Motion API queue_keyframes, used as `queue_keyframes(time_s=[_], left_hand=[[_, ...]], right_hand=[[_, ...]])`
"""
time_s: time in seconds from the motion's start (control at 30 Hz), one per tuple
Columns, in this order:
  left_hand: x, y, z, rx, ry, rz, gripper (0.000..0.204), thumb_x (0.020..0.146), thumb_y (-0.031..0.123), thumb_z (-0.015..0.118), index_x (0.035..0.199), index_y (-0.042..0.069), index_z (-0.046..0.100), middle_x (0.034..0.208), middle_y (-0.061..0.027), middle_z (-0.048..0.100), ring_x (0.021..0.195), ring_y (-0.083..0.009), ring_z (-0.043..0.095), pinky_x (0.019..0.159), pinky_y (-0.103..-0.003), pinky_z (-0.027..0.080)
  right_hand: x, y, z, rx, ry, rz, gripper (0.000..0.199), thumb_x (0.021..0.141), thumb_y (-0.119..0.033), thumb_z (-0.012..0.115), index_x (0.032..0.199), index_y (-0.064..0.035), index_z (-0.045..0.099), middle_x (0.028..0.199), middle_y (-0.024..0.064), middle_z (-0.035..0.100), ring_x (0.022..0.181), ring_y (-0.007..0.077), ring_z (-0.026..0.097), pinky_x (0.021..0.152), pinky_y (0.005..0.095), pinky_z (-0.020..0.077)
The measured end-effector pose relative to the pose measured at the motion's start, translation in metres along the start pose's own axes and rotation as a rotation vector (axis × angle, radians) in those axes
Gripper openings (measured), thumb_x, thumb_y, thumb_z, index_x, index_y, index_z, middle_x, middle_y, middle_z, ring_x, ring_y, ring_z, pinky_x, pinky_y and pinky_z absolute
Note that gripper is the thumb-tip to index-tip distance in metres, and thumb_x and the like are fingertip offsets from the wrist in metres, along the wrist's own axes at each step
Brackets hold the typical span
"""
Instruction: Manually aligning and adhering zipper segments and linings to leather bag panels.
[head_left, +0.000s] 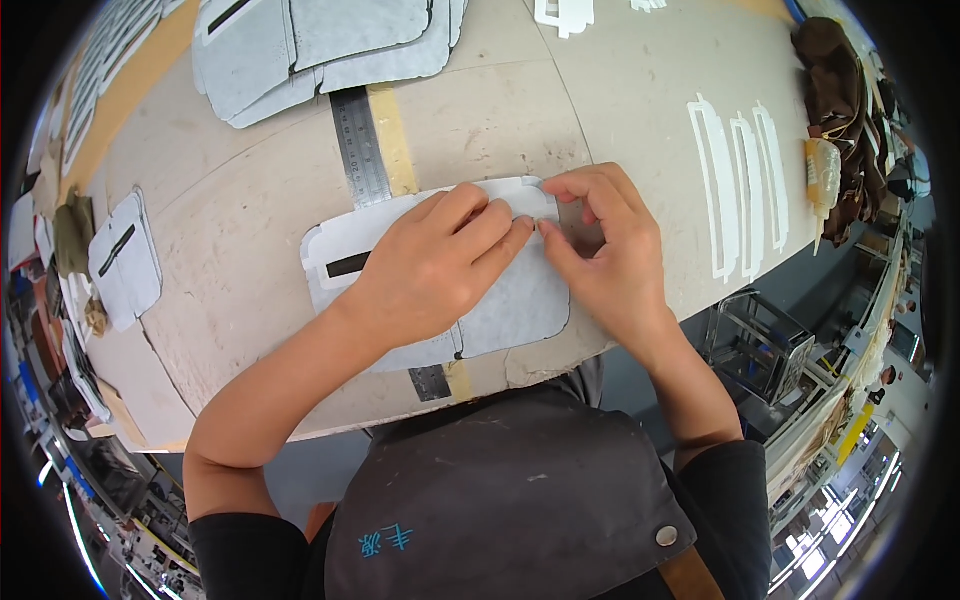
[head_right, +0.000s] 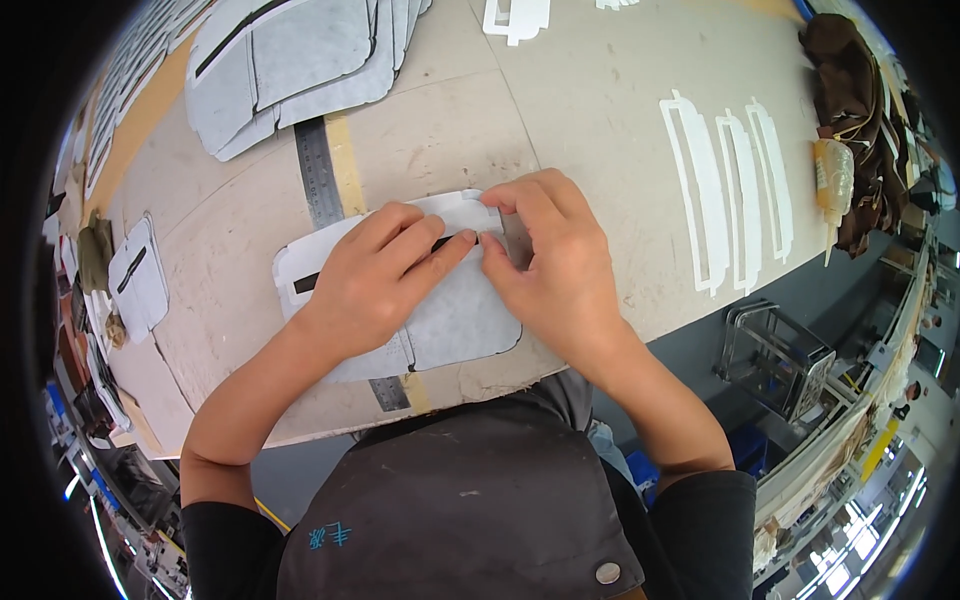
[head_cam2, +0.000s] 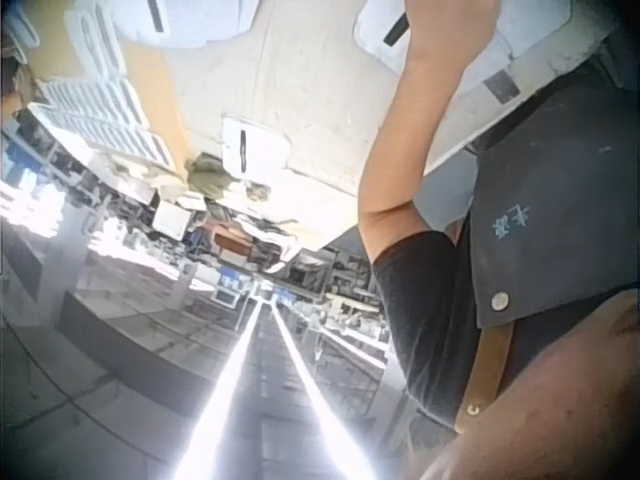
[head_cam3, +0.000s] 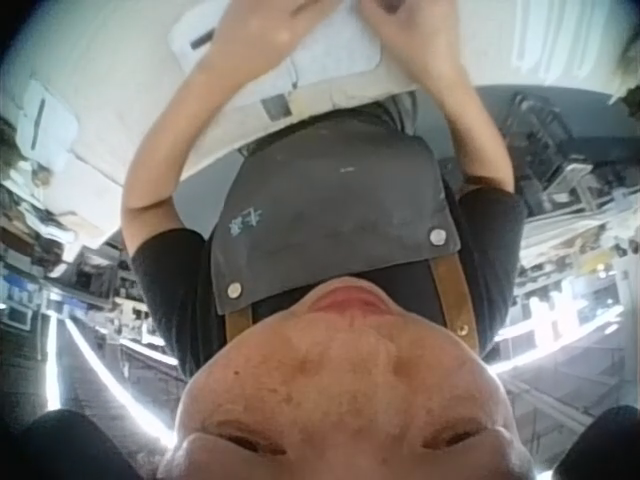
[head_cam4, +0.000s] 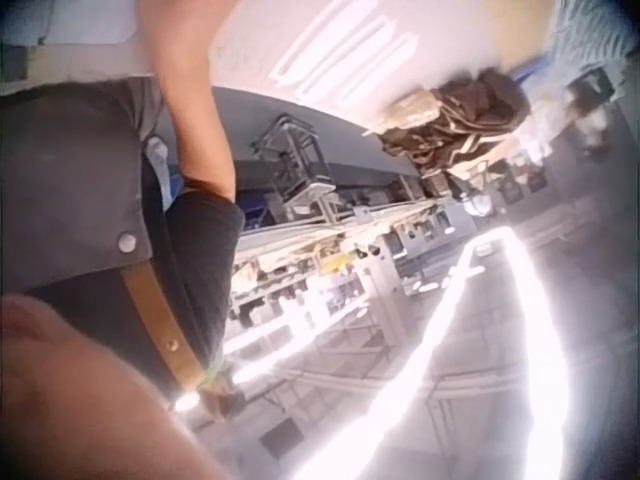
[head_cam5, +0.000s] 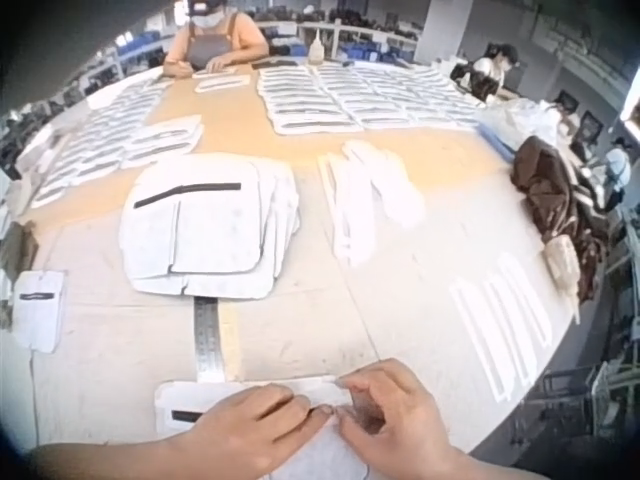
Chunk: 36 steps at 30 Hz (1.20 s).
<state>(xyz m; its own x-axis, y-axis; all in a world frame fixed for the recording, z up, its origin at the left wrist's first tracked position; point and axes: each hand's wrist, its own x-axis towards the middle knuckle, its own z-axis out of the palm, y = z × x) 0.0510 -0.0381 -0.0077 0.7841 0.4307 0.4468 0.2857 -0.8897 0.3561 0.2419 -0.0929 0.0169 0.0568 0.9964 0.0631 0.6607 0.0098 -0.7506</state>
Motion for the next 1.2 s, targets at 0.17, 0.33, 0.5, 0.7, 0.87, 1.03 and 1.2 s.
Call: queue_keyframes(time_s=[0.17,0.33,0.5,0.7,0.87,1.03,1.2], left_hand=[[-0.003,0.002,0.002,0.043,0.012,0.012,0.041,0.065,0.005,0.066,0.106,-0.001,0.070,0.094,-0.0078,0.057,0.086,-0.0236,0.056,0.063,-0.032,0.051],[-0.003,0.000,0.002,0.053,0.003,0.024,0.040,0.065,0.005,0.067,0.104,-0.001,0.071,0.094,-0.0074,0.057,0.085,-0.0234,0.056,0.062,-0.032,0.051],[-0.003,0.001,0.002,0.052,0.028,0.020,0.037,0.065,0.005,0.067,0.101,-0.002,0.071,0.093,-0.0076,0.057,0.084,-0.0231,0.056,0.063,-0.031,0.051],[-0.002,0.002,0.000,0.032,0.018,0.002,0.037,0.065,0.006,0.067,0.101,-0.001,0.072,0.093,-0.0075,0.058,0.084,-0.0229,0.056,0.063,-0.031,0.052],[-0.001,0.003,-0.001,0.043,0.016,0.008,0.037,0.065,0.006,0.067,0.101,-0.001,0.072,0.093,-0.0073,0.058,0.084,-0.0227,0.056,0.063,-0.031,0.052],[-0.003,0.002,0.000,0.064,0.012,0.021,0.037,0.065,0.006,0.068,0.101,-0.002,0.072,0.094,-0.0074,0.059,0.084,-0.0224,0.057,0.063,-0.031,0.052],[-0.003,0.002,0.000,0.070,0.002,0.031,0.039,0.064,0.005,0.068,0.102,-0.002,0.072,0.094,-0.0078,0.059,0.084,-0.0228,0.057,0.063,-0.030,0.052]], right_hand=[[-0.001,0.012,0.007,-0.035,0.104,-0.020,0.029,0.072,0.008,0.069,0.098,-0.0051,0.063,0.095,0.0075,0.059,0.069,0.0206,0.055,0.058,0.0305,0.0468],[0.001,0.009,0.000,0.067,0.063,-0.017,0.031,0.070,0.008,0.069,0.097,-0.0061,0.063,0.096,0.0065,0.058,0.070,0.0185,0.056,0.056,0.0285,0.0451],[0.002,0.003,0.003,0.059,0.039,0.000,0.032,0.069,0.006,0.071,0.097,-0.0076,0.064,0.098,0.0059,0.057,0.072,0.0173,0.056,0.055,0.0276,0.0441],[0.002,0.002,0.002,0.052,0.014,0.004,0.032,0.069,0.006,0.072,0.096,-0.0087,0.065,0.101,0.0069,0.056,0.077,0.0195,0.058,0.055,0.0292,0.0455],[0.002,0.005,0.006,0.012,0.070,-0.076,0.032,0.068,0.006,0.071,0.095,-0.0091,0.064,0.101,0.0065,0.056,0.072,0.0179,0.058,0.053,0.0293,0.0452],[0.000,0.001,0.010,0.049,0.079,-0.025,0.031,0.068,0.007,0.071,0.094,-0.0082,0.064,0.101,0.0068,0.056,0.063,0.0173,0.056,0.052,0.0294,0.0455],[-0.003,0.005,0.010,0.024,0.092,-0.076,0.026,0.069,0.008,0.070,0.090,-0.0067,0.065,0.096,0.0068,0.056,0.065,0.0185,0.057,0.052,0.0291,0.0463]])
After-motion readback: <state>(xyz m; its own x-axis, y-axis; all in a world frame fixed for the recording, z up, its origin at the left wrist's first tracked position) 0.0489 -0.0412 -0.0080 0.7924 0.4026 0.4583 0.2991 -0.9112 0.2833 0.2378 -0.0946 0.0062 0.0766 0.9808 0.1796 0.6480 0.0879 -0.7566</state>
